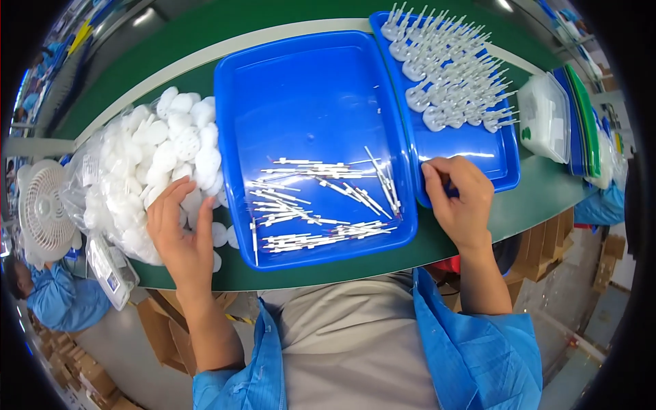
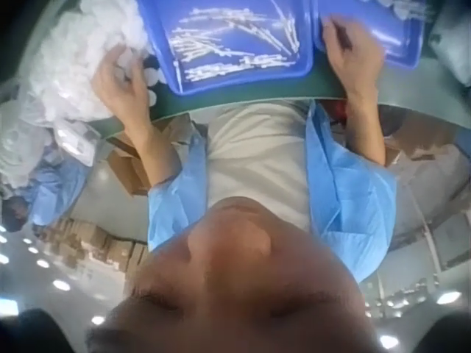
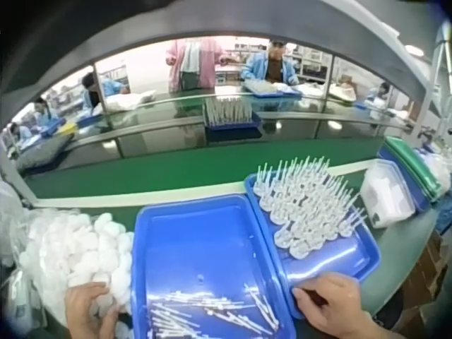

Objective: The person assembles plastic circular parts by hand, attaching white stems and metal pins to them at a factory workbench.

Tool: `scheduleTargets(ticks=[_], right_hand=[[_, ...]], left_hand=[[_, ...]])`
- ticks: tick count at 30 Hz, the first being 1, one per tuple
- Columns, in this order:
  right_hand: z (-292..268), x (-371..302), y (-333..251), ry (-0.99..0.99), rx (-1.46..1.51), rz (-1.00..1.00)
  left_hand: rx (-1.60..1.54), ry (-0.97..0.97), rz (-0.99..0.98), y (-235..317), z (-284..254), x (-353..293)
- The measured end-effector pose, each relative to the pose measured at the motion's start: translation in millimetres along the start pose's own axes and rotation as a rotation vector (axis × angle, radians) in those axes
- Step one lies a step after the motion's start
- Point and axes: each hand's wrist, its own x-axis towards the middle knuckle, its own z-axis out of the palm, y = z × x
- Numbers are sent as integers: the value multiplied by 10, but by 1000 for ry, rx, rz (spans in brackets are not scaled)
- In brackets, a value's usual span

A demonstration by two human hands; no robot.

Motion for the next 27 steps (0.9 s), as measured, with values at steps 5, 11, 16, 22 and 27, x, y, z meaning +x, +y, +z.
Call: scheduleTargets(ticks=[5, 11, 16, 22, 27], right_hand=[[143, 255, -375, -83, 56, -127], [522, 326, -777, -335, 51, -214], [518, 237, -703, -446, 98, -308], [495, 255, -781, -385, 243, -236], [462, 351, -867, -338, 312, -180]], left_hand=[[-51, 5, -39, -17, -35, -38], [-1, -57, -110, 33, -144, 78], [-5, -27, -27, 15, -122, 101], [-250, 120, -75, 160, -128, 83], [-816, 17, -305, 443, -19, -63]])
